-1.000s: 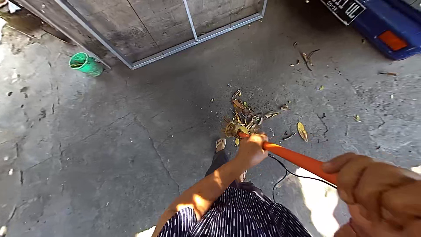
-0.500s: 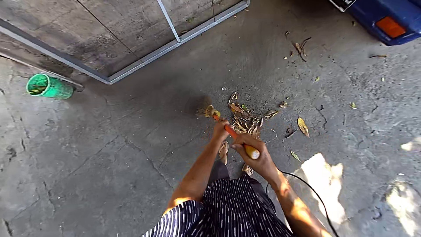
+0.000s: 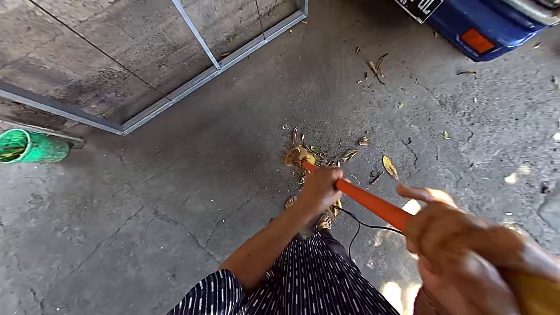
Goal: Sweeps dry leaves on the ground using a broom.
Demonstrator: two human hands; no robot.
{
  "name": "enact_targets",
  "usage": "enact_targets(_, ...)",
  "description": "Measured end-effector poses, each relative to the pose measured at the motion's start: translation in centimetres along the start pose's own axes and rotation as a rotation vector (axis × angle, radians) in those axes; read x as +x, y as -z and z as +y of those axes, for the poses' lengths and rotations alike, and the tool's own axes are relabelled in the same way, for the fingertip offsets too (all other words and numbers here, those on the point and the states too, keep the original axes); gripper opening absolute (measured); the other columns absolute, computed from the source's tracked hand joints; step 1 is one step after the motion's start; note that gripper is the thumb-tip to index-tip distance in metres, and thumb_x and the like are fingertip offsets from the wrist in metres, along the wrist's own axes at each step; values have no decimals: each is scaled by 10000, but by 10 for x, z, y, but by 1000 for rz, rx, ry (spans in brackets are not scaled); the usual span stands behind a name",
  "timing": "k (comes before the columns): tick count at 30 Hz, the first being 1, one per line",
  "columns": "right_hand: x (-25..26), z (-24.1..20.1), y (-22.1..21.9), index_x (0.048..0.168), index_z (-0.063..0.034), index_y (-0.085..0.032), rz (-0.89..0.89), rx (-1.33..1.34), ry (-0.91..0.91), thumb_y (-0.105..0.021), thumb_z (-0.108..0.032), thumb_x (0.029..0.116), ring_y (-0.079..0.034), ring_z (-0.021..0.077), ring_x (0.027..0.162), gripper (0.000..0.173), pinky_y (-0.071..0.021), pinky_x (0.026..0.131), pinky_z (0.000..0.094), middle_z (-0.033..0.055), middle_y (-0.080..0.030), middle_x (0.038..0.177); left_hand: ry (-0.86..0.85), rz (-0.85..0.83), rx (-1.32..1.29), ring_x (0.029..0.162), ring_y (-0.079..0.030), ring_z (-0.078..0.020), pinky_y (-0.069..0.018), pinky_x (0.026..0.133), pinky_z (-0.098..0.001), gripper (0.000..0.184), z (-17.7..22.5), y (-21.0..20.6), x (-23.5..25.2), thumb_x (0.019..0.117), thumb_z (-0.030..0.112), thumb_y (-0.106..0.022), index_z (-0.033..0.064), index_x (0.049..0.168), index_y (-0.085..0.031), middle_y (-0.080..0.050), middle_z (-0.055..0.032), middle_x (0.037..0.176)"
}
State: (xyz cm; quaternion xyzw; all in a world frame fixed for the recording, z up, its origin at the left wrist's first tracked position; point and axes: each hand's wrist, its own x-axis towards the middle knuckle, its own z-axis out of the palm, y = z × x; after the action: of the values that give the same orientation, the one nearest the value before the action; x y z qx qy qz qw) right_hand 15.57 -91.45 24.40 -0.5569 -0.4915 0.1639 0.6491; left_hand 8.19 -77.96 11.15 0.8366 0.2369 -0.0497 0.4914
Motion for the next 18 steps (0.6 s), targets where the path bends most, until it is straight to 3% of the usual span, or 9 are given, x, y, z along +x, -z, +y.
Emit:
enact_targets(2,0,38,-15,809,-173,-626,89,-91,-74,-614,-247,1018,-655,7,723,222,-549,1037,358,-90,-631,704,41,37,13,1073,-677,-350,-520,889,-579,264,-34,8,29,998,208,-610,-34,961,-710,-708,-186,1103)
enact_targets(4,-10,94,-32,793,-134,-683,80,-105,-174,-656,-205,982,-672,13,778,204,-536,1036,363,-77,-686,755,36,114,32,1038,-663,-369,-528,849,-595,198,-92,0,66,963,157,-670,-34,909,-676,-679,-198,1076)
enact_targets(7,-46,176,-58,816,-48,-705,12,-74,-275,-677,-149,958,-644,74,819,176,-530,903,355,5,-685,815,66,174,-11,1214,-601,-433,-504,978,-610,206,-171,-26,105,912,97,-751,-65,1011,-672,-633,-271,1253)
enact_targets(9,-64,194,-59,799,-48,-688,24,-121,-313,-677,-152,959,-645,103,822,192,-486,961,423,26,-673,797,25,157,-61,1159,-614,-419,-495,995,-569,202,-189,-51,118,898,87,-764,-91,944,-681,-645,-274,1173)
enact_targets(11,-68,181,-44,794,-46,-703,110,-182,-353,-671,-135,947,-634,85,770,180,-518,881,374,12,-671,769,-9,81,-64,1102,-636,-399,-496,994,-554,225,-177,-75,122,930,130,-728,-90,907,-687,-670,-255,1096)
enact_targets(14,-61,141,-7,764,-53,-683,178,-248,-396,-649,-132,960,-583,24,668,214,-511,723,254,-32,-637,708,-21,-27,-64,1023,-660,-399,-500,930,-572,218,-120,-96,114,941,116,-677,-94,885,-677,-685,-252,1001)
enact_targets(17,-64,102,15,729,-62,-650,222,-320,-400,-646,-124,940,-539,-37,627,220,-466,631,151,-70,-590,673,-6,-180,-68,1039,-657,-388,-486,927,-573,211,-73,-112,94,962,111,-606,-86,973,-680,-687,-253,1021)
enact_targets(18,-67,91,18,722,-66,-654,252,-344,-402,-654,-129,928,-550,-38,638,215,-477,642,148,-73,-596,678,4,-224,-68,1046,-654,-382,-484,927,-571,222,-61,-118,85,965,118,-588,-80,1005,-679,-686,-252,1028)
